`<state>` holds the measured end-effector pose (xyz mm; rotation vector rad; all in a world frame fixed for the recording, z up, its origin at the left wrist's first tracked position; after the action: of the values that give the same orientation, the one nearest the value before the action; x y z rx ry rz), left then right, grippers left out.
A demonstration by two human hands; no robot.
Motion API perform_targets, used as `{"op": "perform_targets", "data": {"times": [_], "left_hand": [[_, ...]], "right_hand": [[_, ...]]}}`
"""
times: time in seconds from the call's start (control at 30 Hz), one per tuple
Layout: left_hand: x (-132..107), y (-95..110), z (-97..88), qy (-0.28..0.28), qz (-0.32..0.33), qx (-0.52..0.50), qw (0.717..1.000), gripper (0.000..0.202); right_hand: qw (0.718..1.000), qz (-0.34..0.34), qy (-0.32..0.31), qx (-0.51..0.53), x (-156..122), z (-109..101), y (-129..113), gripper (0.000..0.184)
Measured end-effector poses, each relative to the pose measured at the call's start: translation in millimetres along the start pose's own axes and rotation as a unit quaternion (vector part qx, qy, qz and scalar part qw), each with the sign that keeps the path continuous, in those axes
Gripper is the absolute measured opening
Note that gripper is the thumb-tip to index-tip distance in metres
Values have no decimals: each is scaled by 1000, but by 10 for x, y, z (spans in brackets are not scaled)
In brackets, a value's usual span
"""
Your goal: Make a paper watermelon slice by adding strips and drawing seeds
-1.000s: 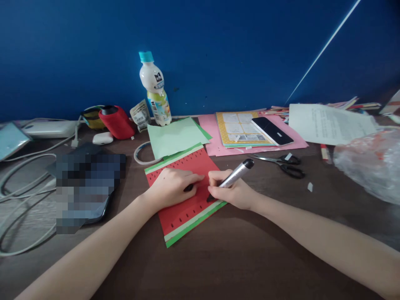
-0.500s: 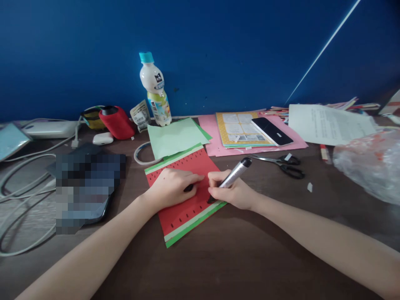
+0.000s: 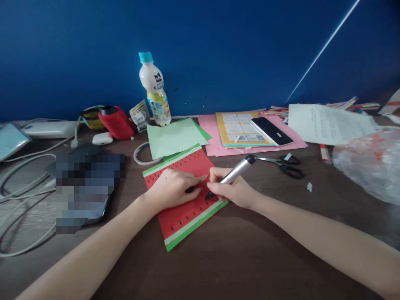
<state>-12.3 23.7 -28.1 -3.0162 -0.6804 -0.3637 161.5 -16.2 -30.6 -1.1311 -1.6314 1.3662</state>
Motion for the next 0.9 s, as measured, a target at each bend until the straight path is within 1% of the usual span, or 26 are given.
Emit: {"op": "perform_targets", "data": {"times": [0.07, 0.1, 0.17, 0.23, 0.3, 0.37, 0.47, 0.6, 0.73, 0.9], "left_hand": [[-7, -6, -2, 5, 2, -6, 1000, 25], [-14, -13, -3, 10, 2, -6, 1000, 24], [-33, -31, -6, 23, 1, -4, 1000, 22], [-49, -43, -10, 33, 0, 6, 999, 22], [-54, -45, -15, 31, -3, 13, 999, 21], [-50, -39, -15, 22, -12, 9, 1000, 26], [-40, -31, -3, 10, -27, 7, 1000, 28], [-39, -37, 19, 2, -26, 11, 1000, 31], [-37, -42, 17, -10, -17, 10, 1000, 34], [-33, -41, 7, -17, -19, 20, 999, 35]], "right_hand": [[998, 27, 18, 53, 5, -13, 7, 15], [997, 30, 20, 68, 8, -20, 4, 15], [997, 10, 12, 69, 9, -37, -11, 21], [998, -31, 18, 43, 4, -53, -33, 21], [997, -67, 32, 7, -4, -62, -48, 14], [996, -79, 36, -30, -8, -57, -52, 9], [996, -66, 18, -52, 0, -36, -44, 9], [996, -56, -8, -67, 12, -16, -28, 15], [989, -59, 7, -135, 11, -4, -4, 25], [987, -50, 4, -155, 17, 8, 13, 25]]}}
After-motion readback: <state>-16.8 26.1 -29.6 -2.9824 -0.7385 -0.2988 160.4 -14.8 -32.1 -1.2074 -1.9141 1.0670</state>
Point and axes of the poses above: each hand's wrist, its own x-axis towards the middle knuckle, its own z-axis out of the palm, y = z × x, the point moved 1 cm from there along x, towards the middle knuckle, and after that the axes turned 4 degrees about z, right-handed, at the moved point
